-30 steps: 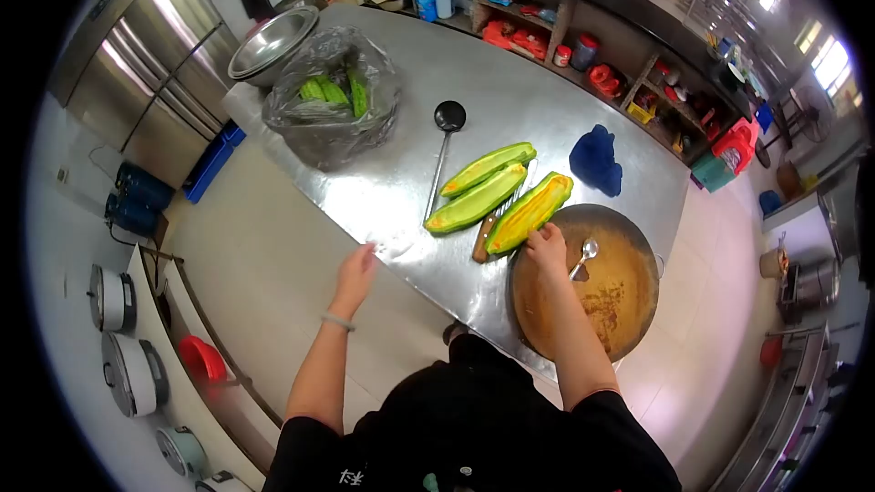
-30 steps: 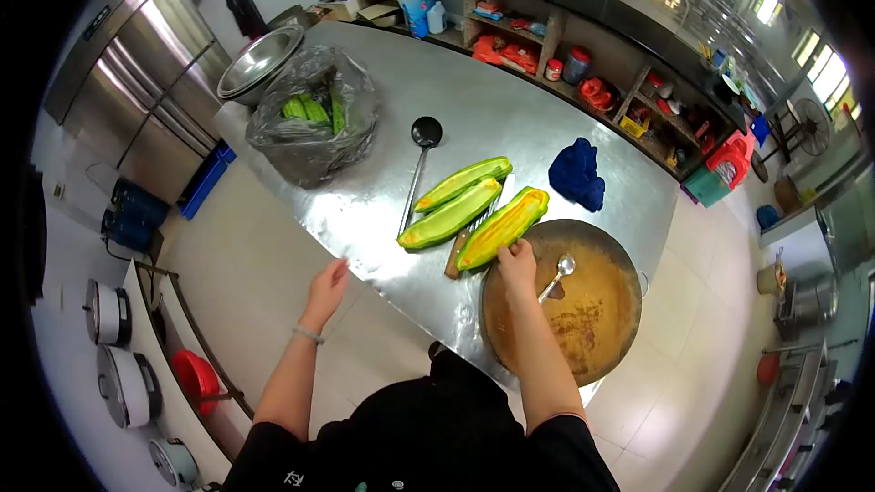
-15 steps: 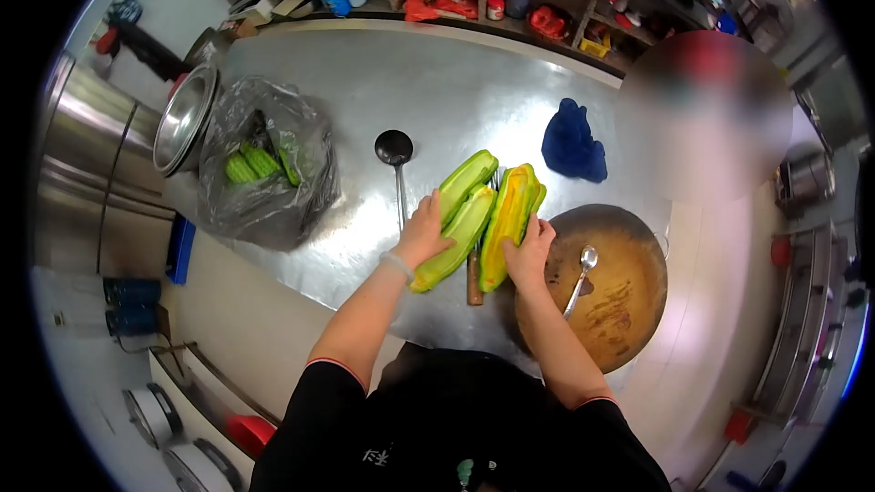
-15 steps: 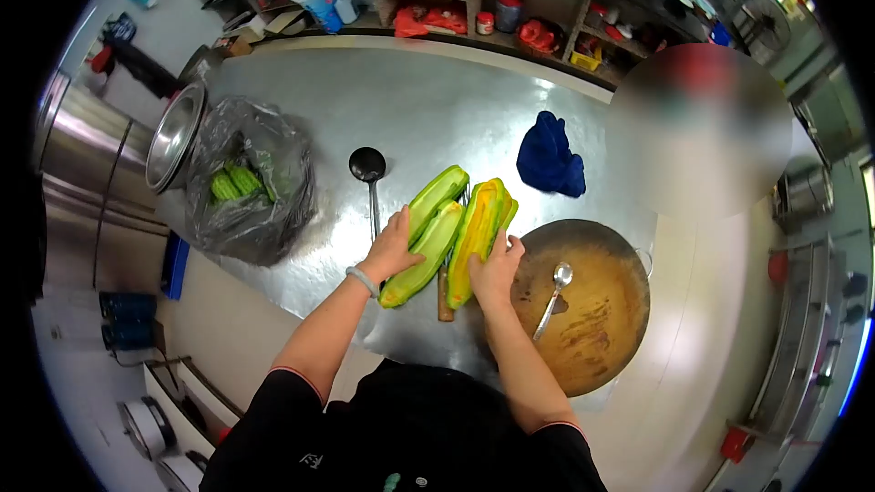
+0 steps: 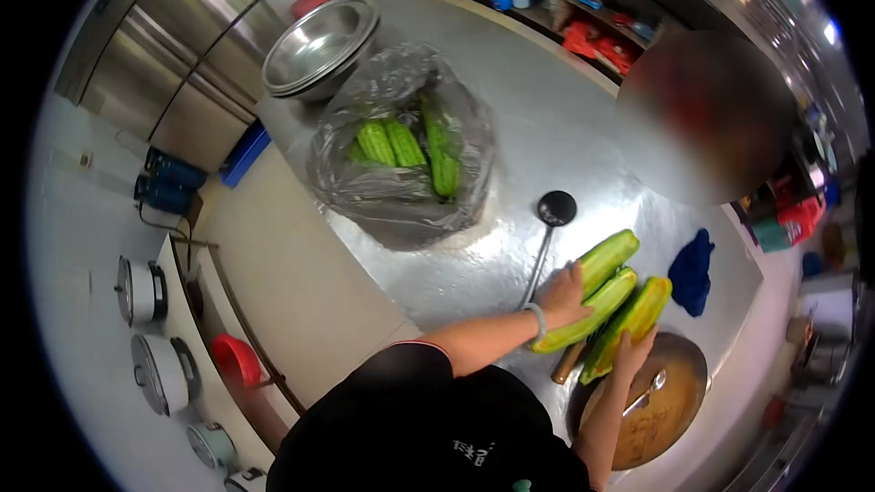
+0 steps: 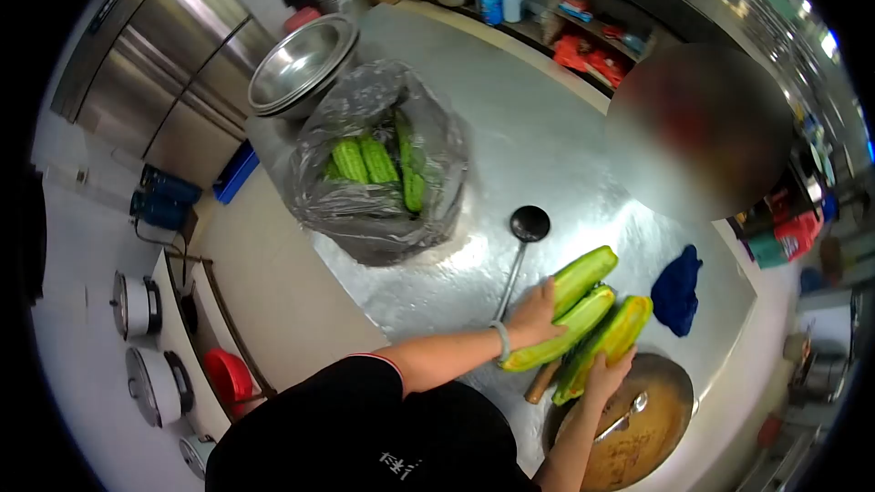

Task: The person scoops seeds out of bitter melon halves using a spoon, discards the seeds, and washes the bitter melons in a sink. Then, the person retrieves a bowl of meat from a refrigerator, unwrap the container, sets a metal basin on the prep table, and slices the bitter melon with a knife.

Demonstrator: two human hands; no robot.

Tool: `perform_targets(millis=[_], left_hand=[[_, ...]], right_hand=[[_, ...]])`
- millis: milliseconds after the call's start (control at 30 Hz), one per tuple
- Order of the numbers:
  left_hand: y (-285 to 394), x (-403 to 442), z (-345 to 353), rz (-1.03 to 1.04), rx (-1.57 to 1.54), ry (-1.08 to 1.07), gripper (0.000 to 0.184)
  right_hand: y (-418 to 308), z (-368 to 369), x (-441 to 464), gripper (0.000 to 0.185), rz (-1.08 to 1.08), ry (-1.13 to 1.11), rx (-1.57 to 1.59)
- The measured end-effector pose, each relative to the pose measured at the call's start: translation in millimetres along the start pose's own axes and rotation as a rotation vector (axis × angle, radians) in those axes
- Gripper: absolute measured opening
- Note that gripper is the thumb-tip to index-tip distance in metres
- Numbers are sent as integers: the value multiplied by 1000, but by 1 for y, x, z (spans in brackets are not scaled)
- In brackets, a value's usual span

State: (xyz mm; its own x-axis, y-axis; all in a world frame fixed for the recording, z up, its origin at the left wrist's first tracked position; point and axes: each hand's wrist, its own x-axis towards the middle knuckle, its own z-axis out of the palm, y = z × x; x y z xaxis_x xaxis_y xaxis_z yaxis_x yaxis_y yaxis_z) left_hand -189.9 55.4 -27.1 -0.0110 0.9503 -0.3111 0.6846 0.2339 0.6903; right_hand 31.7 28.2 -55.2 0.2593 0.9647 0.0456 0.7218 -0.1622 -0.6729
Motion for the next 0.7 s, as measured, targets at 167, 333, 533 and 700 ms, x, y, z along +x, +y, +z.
perform_targets(millis=[167,333,533,700], left_hand=[[10,-1,-63,84,209,-173,88],[-21,-23,-166,316,-175,99,35],[-138,-47,-306,77,327,843,31],[-190,-76,-319,-214,729,471,26]], right_hand=[[-17,-6,-3,70,12,106,-157],[-40,-7,-22,70,-140,214,-205],[-51,-7,-41,68,-235,183,-197],[-81,8,-53,66,-164,84,43]])
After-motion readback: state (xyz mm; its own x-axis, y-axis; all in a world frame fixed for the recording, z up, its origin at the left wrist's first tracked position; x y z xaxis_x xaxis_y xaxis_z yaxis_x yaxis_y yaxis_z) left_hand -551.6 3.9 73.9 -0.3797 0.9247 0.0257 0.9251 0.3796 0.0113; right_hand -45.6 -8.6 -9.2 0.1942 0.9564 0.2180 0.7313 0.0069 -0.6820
